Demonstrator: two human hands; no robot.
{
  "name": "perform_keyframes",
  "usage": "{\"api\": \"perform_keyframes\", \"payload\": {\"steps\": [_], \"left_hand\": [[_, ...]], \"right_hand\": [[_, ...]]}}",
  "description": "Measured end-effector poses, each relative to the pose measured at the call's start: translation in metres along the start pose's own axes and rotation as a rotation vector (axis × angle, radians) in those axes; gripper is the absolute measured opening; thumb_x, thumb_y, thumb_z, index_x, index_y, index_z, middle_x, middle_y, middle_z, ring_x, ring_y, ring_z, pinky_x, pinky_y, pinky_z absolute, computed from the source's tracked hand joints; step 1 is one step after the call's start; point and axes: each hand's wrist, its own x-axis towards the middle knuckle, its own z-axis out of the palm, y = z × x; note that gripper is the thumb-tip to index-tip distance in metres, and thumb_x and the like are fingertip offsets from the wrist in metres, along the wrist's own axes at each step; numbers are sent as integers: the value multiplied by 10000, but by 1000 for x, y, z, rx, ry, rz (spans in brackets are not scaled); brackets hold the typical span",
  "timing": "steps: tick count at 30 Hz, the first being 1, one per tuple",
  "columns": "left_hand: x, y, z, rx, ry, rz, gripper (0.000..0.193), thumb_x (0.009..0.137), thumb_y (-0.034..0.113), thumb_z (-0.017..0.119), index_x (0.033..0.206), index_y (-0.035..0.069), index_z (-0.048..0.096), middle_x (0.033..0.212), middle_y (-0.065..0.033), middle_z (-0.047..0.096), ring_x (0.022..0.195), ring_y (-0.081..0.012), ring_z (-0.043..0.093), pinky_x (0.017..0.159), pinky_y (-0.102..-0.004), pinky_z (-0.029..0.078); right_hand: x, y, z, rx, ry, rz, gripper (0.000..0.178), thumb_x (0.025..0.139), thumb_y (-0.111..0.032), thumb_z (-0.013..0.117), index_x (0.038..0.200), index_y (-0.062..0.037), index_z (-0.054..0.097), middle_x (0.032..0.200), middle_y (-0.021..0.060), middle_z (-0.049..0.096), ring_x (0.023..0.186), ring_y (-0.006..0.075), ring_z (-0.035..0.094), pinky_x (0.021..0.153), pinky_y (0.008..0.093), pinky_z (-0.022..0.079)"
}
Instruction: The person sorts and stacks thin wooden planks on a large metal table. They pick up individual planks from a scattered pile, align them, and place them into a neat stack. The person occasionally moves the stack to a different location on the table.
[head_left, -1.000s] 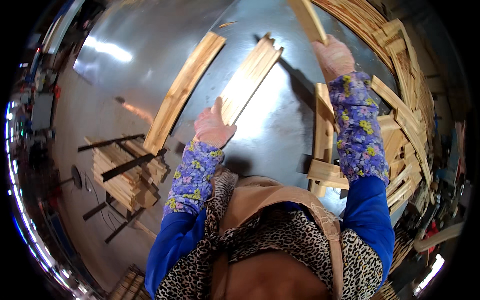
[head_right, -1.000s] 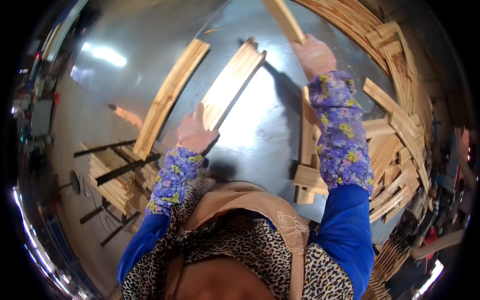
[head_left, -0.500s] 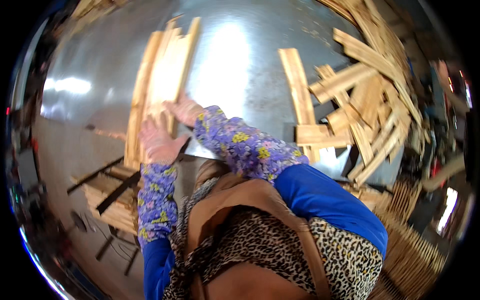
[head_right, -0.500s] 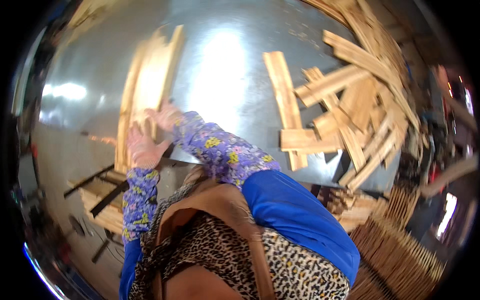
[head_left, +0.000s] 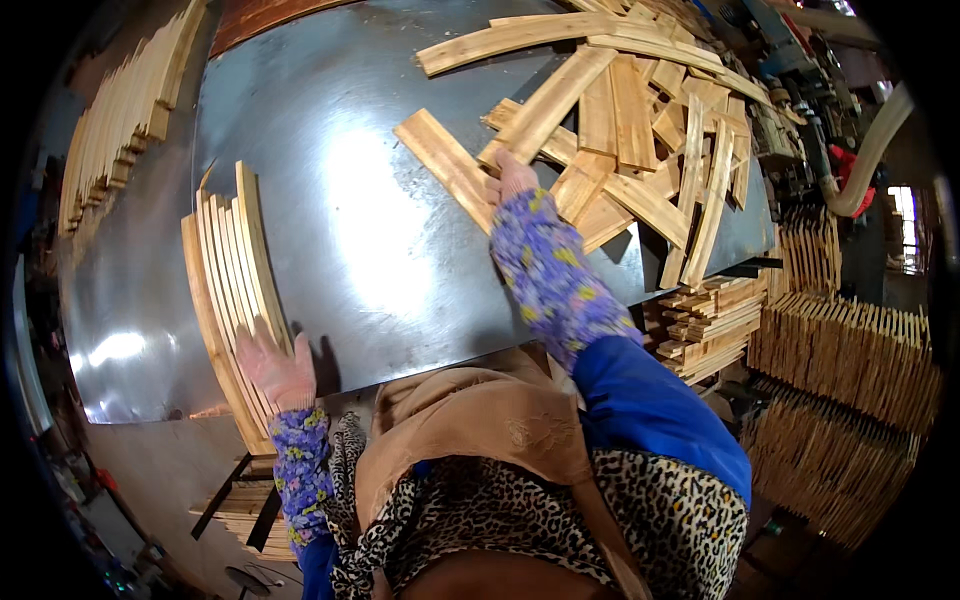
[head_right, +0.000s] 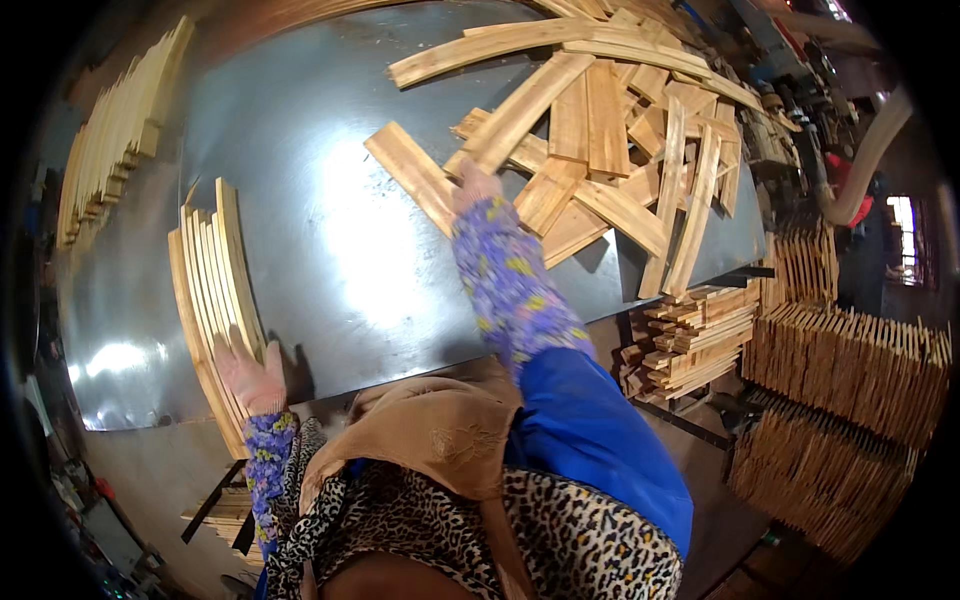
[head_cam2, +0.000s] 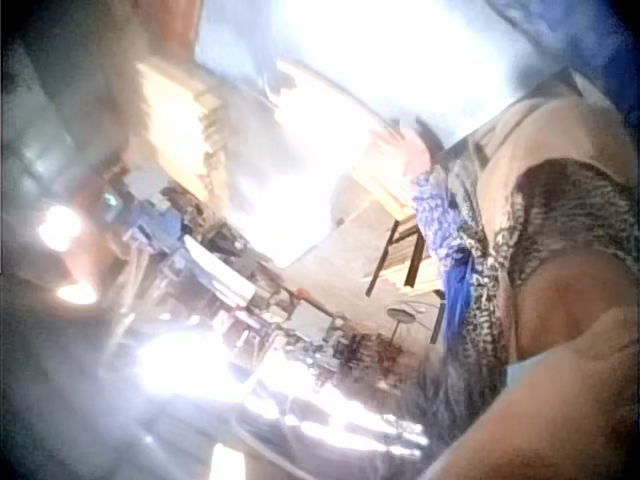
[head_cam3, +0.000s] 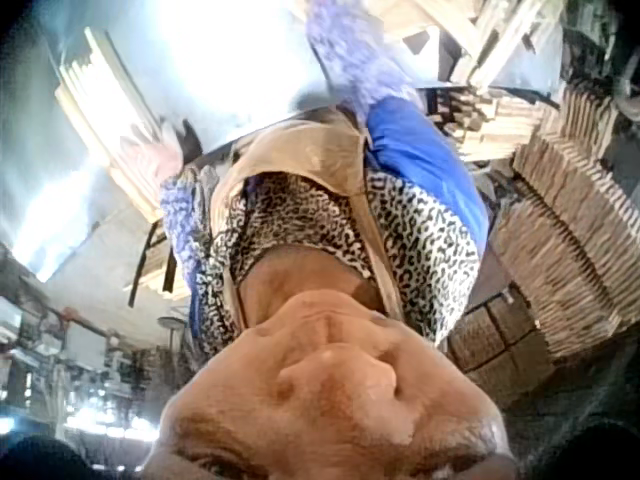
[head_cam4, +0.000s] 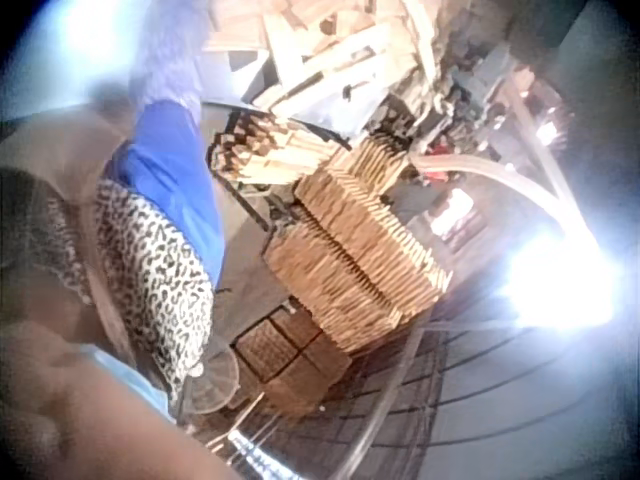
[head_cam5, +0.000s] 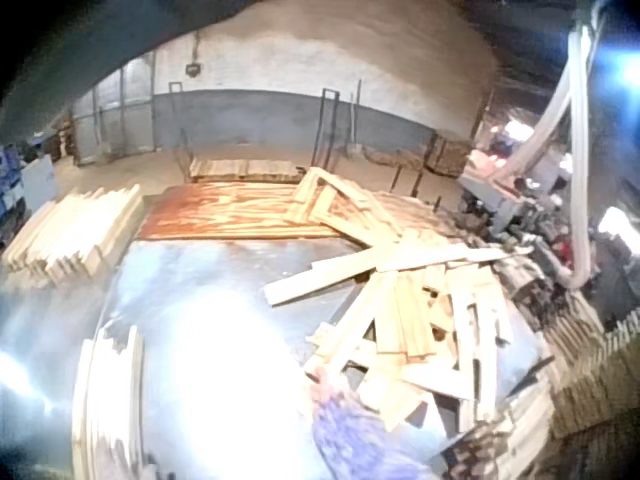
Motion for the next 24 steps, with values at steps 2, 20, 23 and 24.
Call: {"api": "perform_keyframes", "payload": {"steps": [2, 20, 23, 24], "left_hand": [[29, 50, 8, -269, 63, 199, 716, 996, 306, 753, 1571, -53, 523, 1584, -321, 545, 1477, -505, 507, 1270, -549, 393], [52, 118, 26, -785, -803, -560, 701, 929, 278, 729, 1510, -78, 568, 1385, -256, 701, 1230, -366, 688, 1137, -447, 503], [41, 52, 35, -651, -724, -415, 774, 962, 364, 658, 1569, -87, 494, 1616, -300, 521, 1422, -418, 587, 1232, -466, 445], [27, 20, 63, -546, -595, -304, 766, 977, 381, 632, 1562, -94, 497, 1684, -298, 425, 1501, -419, 509, 1256, -460, 423]], "right_hand": [[4, 14, 15, -84, -69, 56, 366, 1018, -359, 716, 1160, -24, 673, 891, 84, 638, 729, 220, 613, 615, 367, 461], [-30, -90, -60, -1607, 548, 61, 928, 893, -443, 779, 1682, -172, 371, 1669, 190, 467, 1503, 472, 467, 1246, 574, 410], [-16, -99, -88, -1700, 468, 117, 895, 905, -387, 754, 1677, -154, 365, 1662, 199, 472, 1512, 478, 445, 1245, 544, 424], [-38, -106, -85, -1622, 459, -46, 893, 888, -337, 755, 1666, -134, 367, 1642, 230, 479, 1513, 502, 434, 1256, 536, 415]]}}
